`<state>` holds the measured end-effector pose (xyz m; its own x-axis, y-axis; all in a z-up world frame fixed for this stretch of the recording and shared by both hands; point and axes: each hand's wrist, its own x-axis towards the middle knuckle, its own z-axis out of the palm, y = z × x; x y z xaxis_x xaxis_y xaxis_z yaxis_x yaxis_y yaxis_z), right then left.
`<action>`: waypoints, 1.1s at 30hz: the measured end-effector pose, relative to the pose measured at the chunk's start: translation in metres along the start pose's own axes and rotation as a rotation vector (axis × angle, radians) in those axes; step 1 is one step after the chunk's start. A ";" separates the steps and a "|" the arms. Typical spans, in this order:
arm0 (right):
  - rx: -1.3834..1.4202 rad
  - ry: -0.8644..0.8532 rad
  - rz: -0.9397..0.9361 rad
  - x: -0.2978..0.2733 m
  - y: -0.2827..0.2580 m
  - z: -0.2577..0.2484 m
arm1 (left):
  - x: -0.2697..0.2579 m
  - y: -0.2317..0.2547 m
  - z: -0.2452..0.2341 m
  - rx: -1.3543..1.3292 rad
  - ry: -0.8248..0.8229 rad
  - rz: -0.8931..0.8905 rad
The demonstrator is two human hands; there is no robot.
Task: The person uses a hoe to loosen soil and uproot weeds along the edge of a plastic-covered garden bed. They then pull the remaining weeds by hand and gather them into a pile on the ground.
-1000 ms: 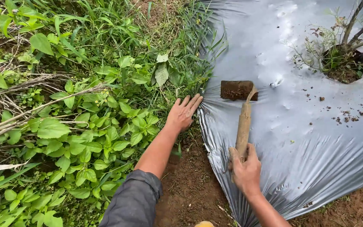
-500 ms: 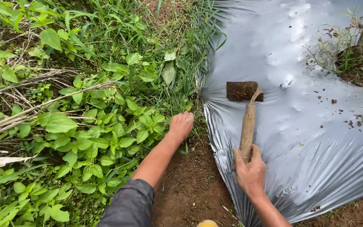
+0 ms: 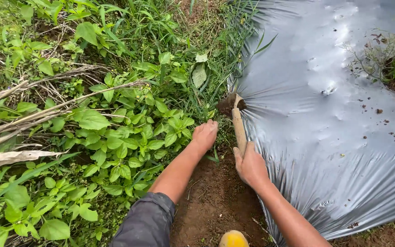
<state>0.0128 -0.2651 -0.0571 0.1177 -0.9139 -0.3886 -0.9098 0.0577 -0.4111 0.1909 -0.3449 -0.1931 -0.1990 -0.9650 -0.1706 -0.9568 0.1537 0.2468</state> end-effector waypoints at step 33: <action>0.069 0.048 -0.065 0.011 -0.015 0.022 | -0.030 -0.019 -0.036 1.593 -0.299 0.502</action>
<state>0.0363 -0.2668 -0.0736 0.1551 -0.9346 -0.3201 -0.8713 0.0234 -0.4903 0.2221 -0.3268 -0.1586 -0.3785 -0.7164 -0.5862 -0.0028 0.6342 -0.7732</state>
